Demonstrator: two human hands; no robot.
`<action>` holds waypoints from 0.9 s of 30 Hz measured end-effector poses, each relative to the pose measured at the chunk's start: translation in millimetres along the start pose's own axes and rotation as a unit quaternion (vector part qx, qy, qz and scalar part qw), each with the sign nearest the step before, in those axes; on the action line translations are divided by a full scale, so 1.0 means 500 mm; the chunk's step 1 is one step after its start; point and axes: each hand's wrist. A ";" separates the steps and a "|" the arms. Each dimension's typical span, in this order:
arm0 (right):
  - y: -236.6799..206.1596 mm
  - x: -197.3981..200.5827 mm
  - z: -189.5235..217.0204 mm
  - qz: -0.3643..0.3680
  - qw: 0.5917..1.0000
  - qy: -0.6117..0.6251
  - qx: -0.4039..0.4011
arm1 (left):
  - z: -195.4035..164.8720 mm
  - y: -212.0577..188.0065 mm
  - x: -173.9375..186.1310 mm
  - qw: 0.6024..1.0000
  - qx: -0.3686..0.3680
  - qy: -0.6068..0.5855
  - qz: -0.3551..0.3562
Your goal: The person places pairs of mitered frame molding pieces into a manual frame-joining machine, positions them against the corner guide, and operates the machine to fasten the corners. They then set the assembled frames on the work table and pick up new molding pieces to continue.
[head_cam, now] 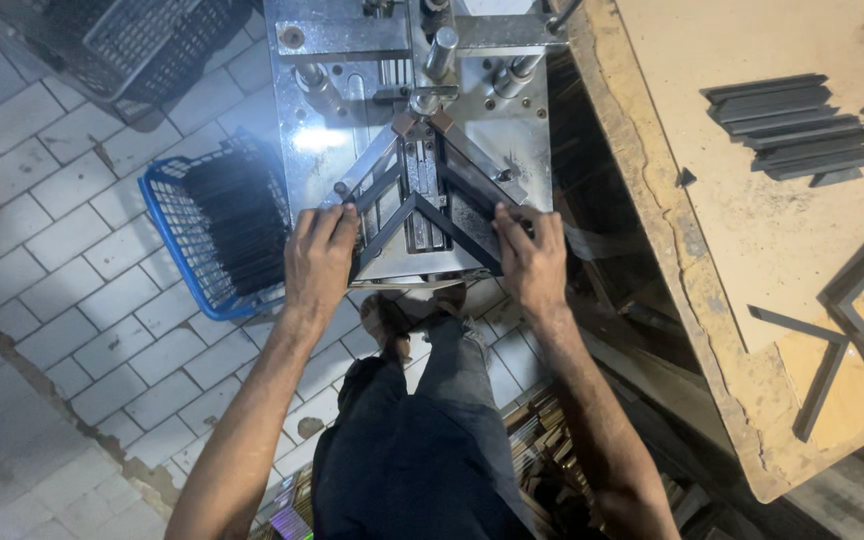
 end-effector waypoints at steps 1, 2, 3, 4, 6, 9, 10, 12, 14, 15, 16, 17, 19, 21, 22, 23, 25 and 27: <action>0.005 0.006 -0.007 0.028 0.999 -0.024 0.001 | 0.000 -0.003 -0.002 1.000 0.007 0.001 -0.002; 0.010 0.009 -0.014 0.053 0.997 -0.048 -0.001 | -0.001 -0.004 -0.002 1.000 0.025 0.006 -0.002; 0.014 0.010 -0.017 0.062 0.996 -0.064 -0.001 | -0.003 -0.002 -0.003 0.999 0.041 0.010 0.000; 0.019 0.009 -0.020 0.073 0.994 -0.080 0.000 | -0.005 0.002 -0.004 0.998 0.059 0.014 0.003; 0.040 -0.002 -0.025 0.055 0.994 -0.099 0.006 | -0.007 0.031 -0.017 0.998 0.049 0.009 -0.039; 0.080 -0.040 -0.029 0.019 0.996 -0.082 -0.021 | -0.007 0.071 -0.042 0.997 0.070 -0.016 -0.003; 0.092 -0.054 -0.031 0.039 0.996 -0.061 -0.050 | -0.005 0.077 -0.049 0.996 0.083 -0.027 0.025; 0.096 -0.069 -0.032 0.061 0.995 -0.041 -0.074 | 0.000 0.078 -0.060 0.998 0.055 -0.013 0.024; 0.093 -0.075 -0.038 0.057 0.996 -0.042 -0.055 | 0.007 0.073 -0.069 0.999 0.035 -0.001 0.019; 0.089 -0.078 -0.041 0.064 0.995 -0.041 -0.060 | 0.010 0.069 -0.071 0.999 0.031 0.002 0.020; 0.084 -0.079 -0.043 0.067 0.995 -0.042 -0.066 | 0.013 0.066 -0.073 1.000 0.023 0.004 0.019; 0.080 -0.080 -0.045 0.070 0.994 -0.042 -0.071 | 0.014 0.065 -0.075 1.000 0.022 -0.003 0.014; 0.075 -0.080 -0.046 0.060 0.995 -0.032 -0.069 | 0.014 0.067 -0.075 1.000 0.026 -0.015 -0.003; 0.074 -0.079 -0.044 0.061 0.995 -0.023 -0.074 | 0.013 0.072 -0.073 1.000 0.024 -0.015 0.000; 0.075 -0.078 -0.043 0.062 0.995 -0.021 -0.074 | 0.012 0.074 -0.071 1.000 0.022 -0.016 -0.002; 0.076 -0.077 -0.041 0.062 0.995 -0.019 -0.075 | 0.012 0.076 -0.070 1.000 0.020 -0.013 -0.002; 0.078 -0.076 -0.041 0.069 0.995 -0.029 -0.065 | 0.011 0.076 -0.068 1.000 0.019 -0.007 0.003; 0.076 -0.076 -0.043 0.070 0.995 -0.033 -0.060 | 0.009 0.074 -0.070 1.000 0.021 -0.010 0.000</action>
Point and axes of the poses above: each hand's wrist, its own y-axis towards the middle knuckle, its own x-axis out of the back of the hand, z = x × y, and after that the axes turned 9 degrees about y, right-handed
